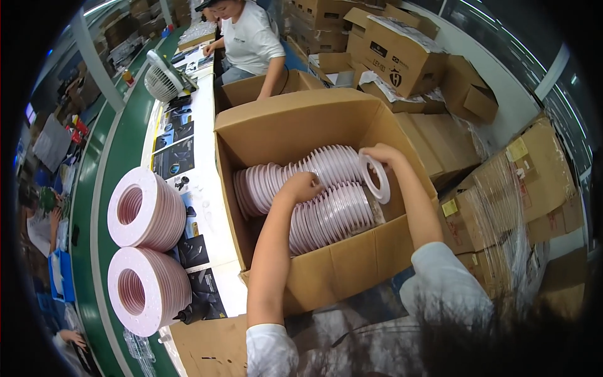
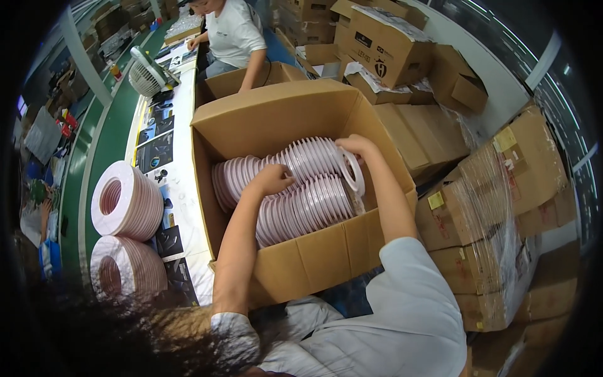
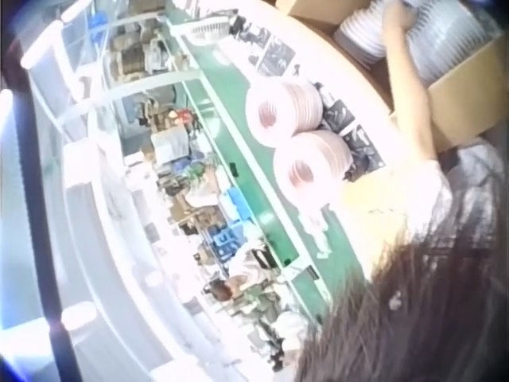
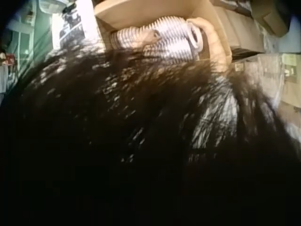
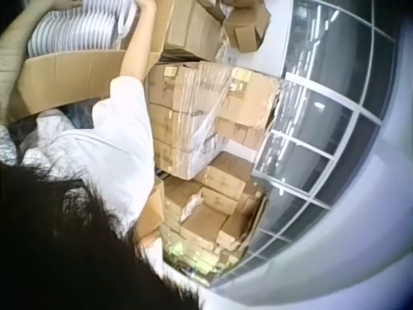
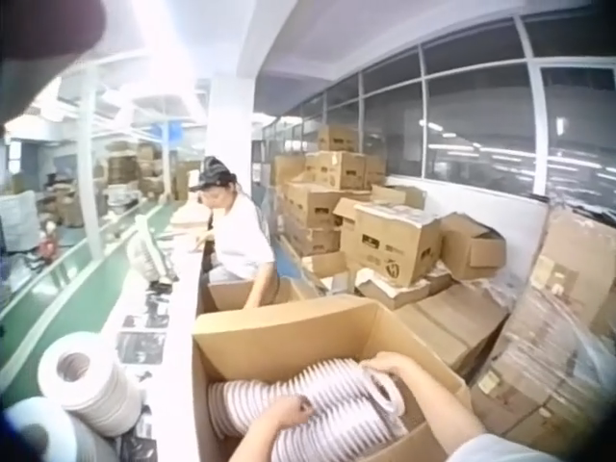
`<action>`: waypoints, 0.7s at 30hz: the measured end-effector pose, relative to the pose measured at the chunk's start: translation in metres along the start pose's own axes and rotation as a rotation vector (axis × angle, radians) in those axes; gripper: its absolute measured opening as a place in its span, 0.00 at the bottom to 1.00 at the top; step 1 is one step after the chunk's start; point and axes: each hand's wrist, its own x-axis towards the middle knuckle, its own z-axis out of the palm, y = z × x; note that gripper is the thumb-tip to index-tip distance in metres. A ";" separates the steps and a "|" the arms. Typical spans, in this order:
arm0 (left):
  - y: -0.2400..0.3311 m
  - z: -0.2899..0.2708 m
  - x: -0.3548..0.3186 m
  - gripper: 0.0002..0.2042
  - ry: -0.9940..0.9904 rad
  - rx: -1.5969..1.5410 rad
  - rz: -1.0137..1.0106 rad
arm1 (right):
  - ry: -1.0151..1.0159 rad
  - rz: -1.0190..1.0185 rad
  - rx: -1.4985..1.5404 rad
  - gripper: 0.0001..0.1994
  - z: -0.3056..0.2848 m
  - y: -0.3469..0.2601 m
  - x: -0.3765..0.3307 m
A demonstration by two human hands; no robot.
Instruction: Packaging white plastic rings into a cardboard box on an assembly line.
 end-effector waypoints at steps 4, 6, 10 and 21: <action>0.030 0.013 0.009 0.23 0.087 -0.319 0.091 | -0.090 -0.233 0.234 0.19 0.001 -0.032 -0.018; 0.019 0.029 0.013 0.26 0.536 -0.310 0.281 | -0.324 -0.417 0.553 0.17 0.023 -0.048 -0.011; 0.041 0.004 0.008 0.25 0.356 -0.516 0.136 | -0.568 -0.517 1.043 0.18 0.064 -0.032 0.019; -0.016 0.016 0.031 0.20 0.564 -0.705 0.077 | -0.337 -0.302 1.223 0.19 0.076 -0.040 0.049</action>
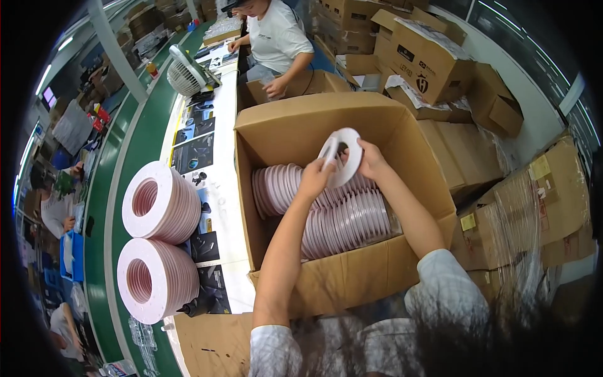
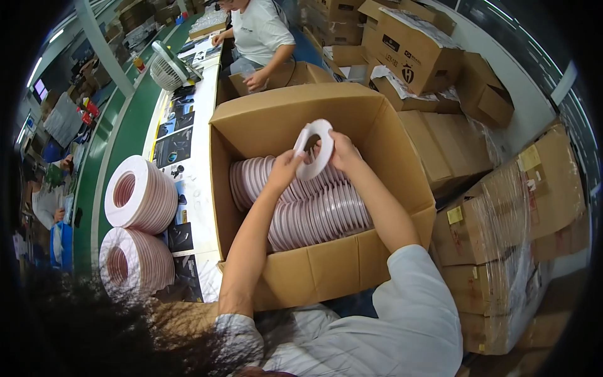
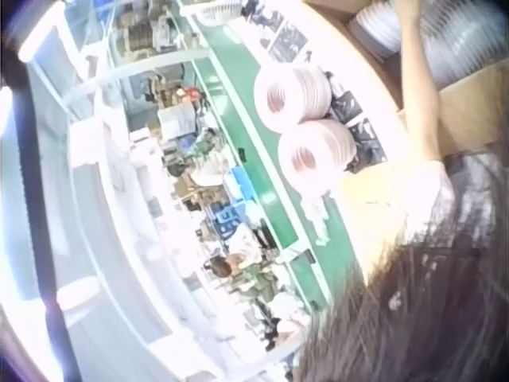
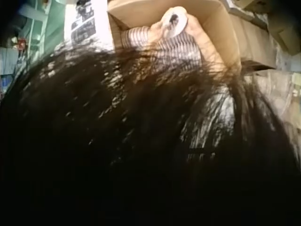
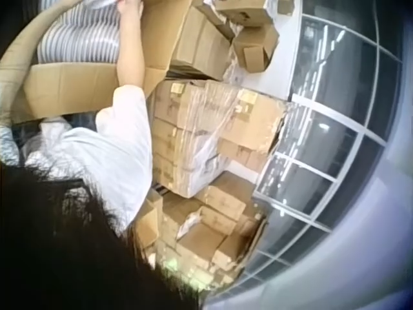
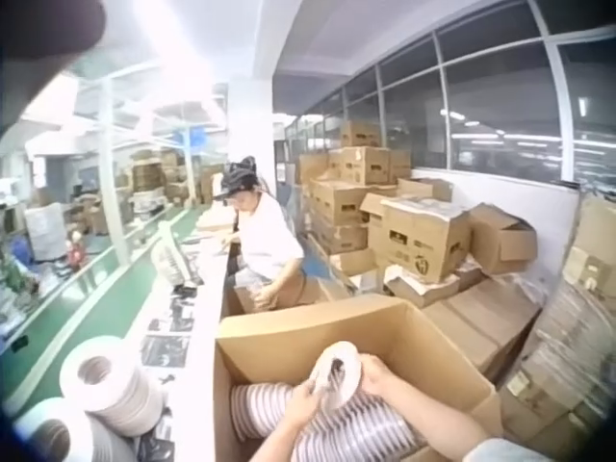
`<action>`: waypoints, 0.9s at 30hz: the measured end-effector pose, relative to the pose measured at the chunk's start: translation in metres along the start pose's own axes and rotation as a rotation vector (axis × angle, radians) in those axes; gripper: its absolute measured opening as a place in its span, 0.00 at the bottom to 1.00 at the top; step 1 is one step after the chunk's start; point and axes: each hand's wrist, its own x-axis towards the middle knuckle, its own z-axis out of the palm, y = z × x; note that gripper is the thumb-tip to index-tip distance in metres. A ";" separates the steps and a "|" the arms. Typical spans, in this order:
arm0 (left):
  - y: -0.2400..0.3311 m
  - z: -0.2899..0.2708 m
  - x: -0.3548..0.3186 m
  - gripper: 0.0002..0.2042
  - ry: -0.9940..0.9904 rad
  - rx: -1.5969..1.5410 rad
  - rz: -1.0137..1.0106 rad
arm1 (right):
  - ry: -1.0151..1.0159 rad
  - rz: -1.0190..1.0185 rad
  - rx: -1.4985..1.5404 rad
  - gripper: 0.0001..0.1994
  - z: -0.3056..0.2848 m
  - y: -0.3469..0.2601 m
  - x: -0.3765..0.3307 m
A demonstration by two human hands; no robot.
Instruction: Packaging white plastic rings into a cardboard box on an assembly line.
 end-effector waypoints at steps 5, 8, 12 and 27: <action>0.016 -0.026 0.003 0.25 0.264 -0.530 -0.387 | 0.279 -0.464 -0.558 0.13 -0.013 -0.033 -0.018; 0.033 -0.046 -0.008 0.28 0.268 -0.095 -0.341 | 0.450 -0.848 -0.827 0.10 0.003 -0.046 -0.039; 0.058 -0.030 0.000 0.31 0.142 0.274 -0.249 | 0.435 -1.315 -1.033 0.09 -0.002 -0.026 -0.039; 0.065 -0.023 -0.006 0.31 0.194 0.544 -0.183 | 0.097 -1.075 -1.346 0.04 0.016 -0.011 -0.068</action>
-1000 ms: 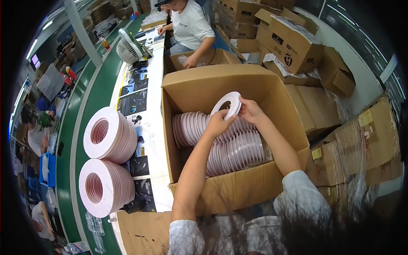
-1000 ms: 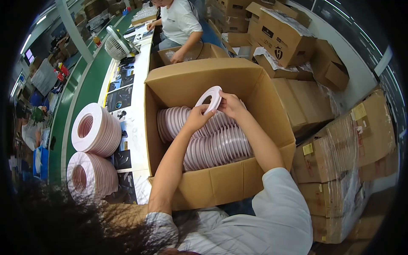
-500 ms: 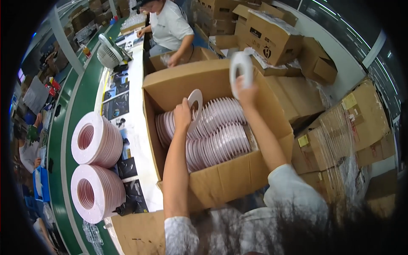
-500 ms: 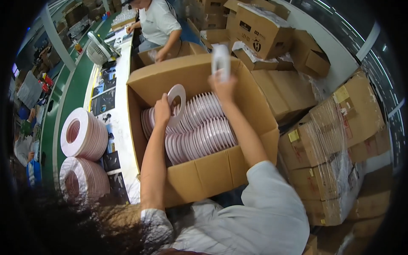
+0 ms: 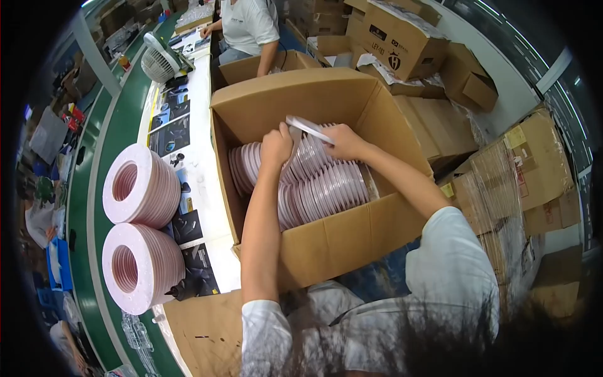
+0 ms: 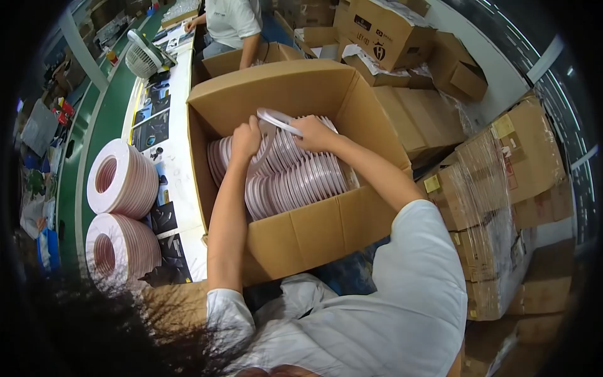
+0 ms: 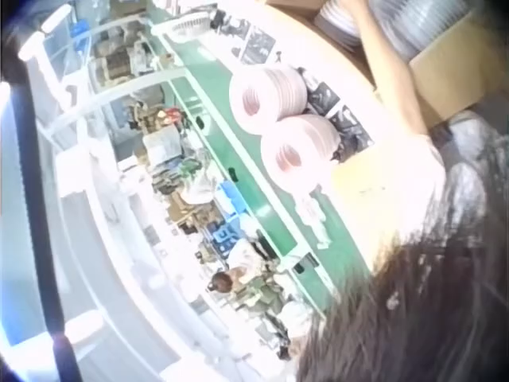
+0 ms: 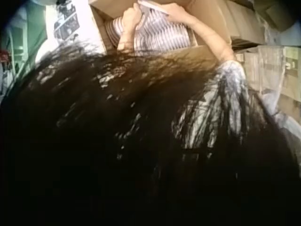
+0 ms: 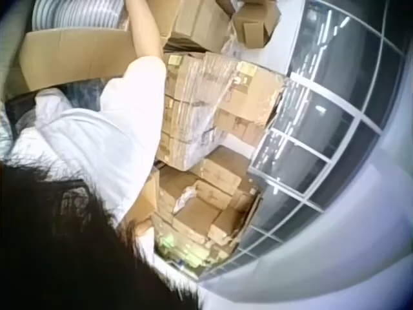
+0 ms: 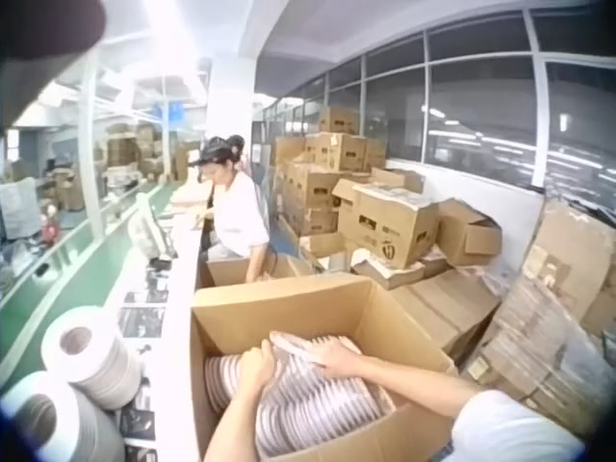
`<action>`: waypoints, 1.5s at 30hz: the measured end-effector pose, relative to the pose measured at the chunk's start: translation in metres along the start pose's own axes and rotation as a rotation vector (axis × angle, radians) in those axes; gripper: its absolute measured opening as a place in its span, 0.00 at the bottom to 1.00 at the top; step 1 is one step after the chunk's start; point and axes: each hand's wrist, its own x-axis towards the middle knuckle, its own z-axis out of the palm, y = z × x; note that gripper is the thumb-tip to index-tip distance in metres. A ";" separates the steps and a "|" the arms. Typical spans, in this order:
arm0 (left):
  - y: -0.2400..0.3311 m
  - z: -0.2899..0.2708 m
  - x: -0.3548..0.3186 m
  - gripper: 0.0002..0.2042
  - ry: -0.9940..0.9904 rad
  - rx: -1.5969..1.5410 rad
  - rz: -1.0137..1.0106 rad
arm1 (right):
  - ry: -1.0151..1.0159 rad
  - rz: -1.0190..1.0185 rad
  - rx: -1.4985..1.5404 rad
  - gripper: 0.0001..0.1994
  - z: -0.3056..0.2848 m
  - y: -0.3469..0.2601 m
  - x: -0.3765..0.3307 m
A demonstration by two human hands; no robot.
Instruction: Packaging white plastic rings into a cardboard box on an assembly line.
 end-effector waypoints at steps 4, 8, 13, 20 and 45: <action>-0.002 -0.005 -0.002 0.31 -0.081 0.139 -0.026 | 0.366 0.230 0.100 0.03 -0.003 -0.010 0.004; -0.004 -0.004 -0.005 0.32 -0.053 0.117 0.014 | -0.080 -0.120 0.051 0.06 -0.021 -0.012 0.006; 0.004 -0.011 0.001 0.32 -0.099 0.023 -0.130 | -0.399 -0.242 -0.069 0.06 -0.014 0.007 -0.013; -0.006 -0.012 0.000 0.33 -0.061 0.097 -0.130 | -0.386 -0.261 -0.026 0.06 0.001 0.002 -0.011; 0.036 -0.047 -0.009 0.21 0.531 0.016 0.536 | -0.463 0.395 0.329 0.09 0.009 0.055 -0.004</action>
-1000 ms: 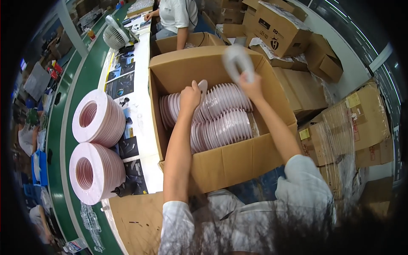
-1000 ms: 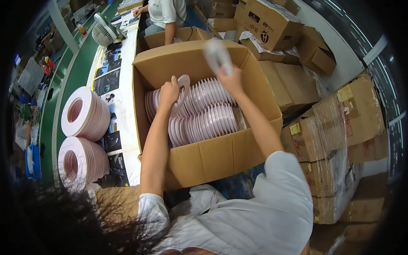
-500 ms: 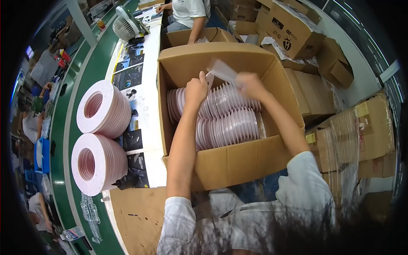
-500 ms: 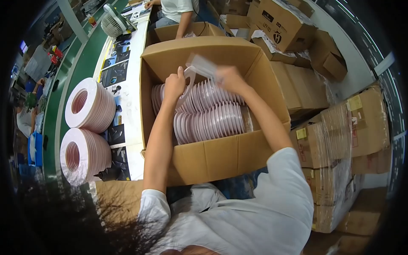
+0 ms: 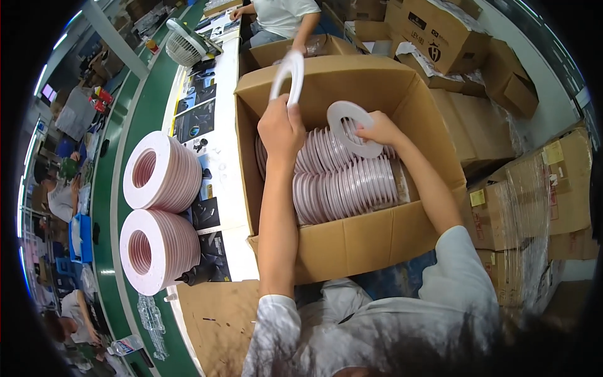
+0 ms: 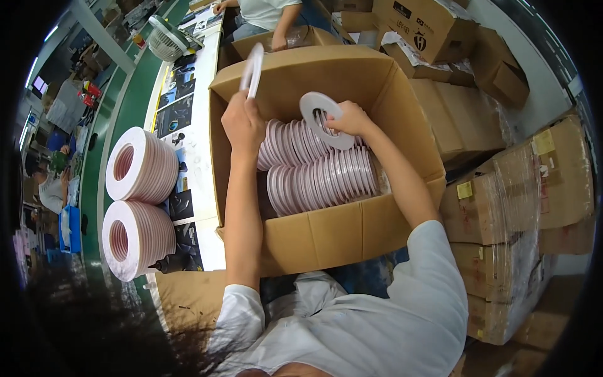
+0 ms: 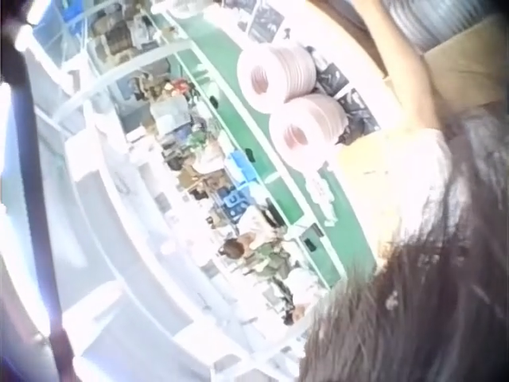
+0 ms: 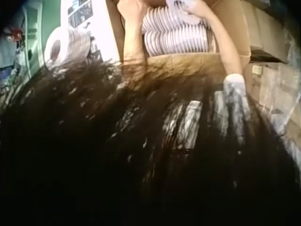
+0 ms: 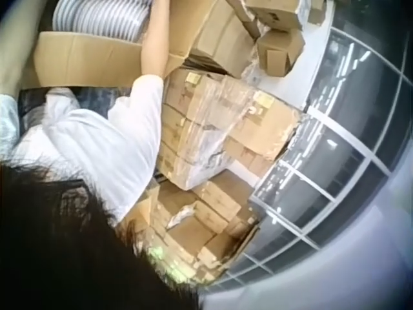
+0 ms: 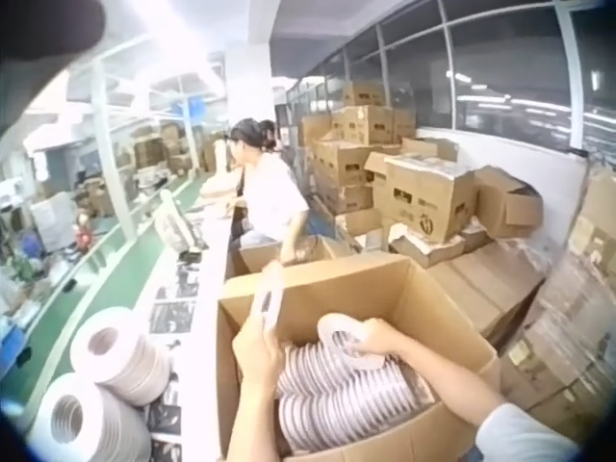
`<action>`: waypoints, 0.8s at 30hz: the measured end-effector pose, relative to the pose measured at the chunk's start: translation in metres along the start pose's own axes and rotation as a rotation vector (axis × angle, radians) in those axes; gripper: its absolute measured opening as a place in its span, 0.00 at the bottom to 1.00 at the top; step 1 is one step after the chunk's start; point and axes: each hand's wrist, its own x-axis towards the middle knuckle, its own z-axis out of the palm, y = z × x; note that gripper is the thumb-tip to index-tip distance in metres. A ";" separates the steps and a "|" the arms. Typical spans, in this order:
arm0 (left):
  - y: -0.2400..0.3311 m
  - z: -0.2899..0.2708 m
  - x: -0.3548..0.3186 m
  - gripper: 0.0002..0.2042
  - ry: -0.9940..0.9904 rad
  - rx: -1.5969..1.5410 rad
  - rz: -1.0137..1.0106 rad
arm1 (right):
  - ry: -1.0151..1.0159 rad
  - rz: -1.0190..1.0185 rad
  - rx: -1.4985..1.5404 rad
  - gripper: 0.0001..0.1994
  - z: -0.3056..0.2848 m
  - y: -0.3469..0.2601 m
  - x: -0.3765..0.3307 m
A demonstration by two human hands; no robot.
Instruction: Packaging white plastic rings into a cardboard box on an assembly line.
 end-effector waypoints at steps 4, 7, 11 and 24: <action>0.005 0.005 -0.019 0.22 -0.728 0.377 0.117 | -0.132 0.093 0.067 0.10 0.026 -0.055 -0.003; 0.016 0.033 -0.011 0.24 -0.389 0.200 0.126 | -0.036 -0.171 -0.206 0.08 0.018 -0.021 -0.013; -0.003 0.031 -0.030 0.20 -0.634 0.302 0.019 | -0.077 0.023 0.222 0.08 0.021 -0.040 -0.009; -0.043 0.026 -0.046 0.14 -0.653 0.318 -0.042 | -0.228 0.082 -0.315 0.13 0.042 -0.056 -0.007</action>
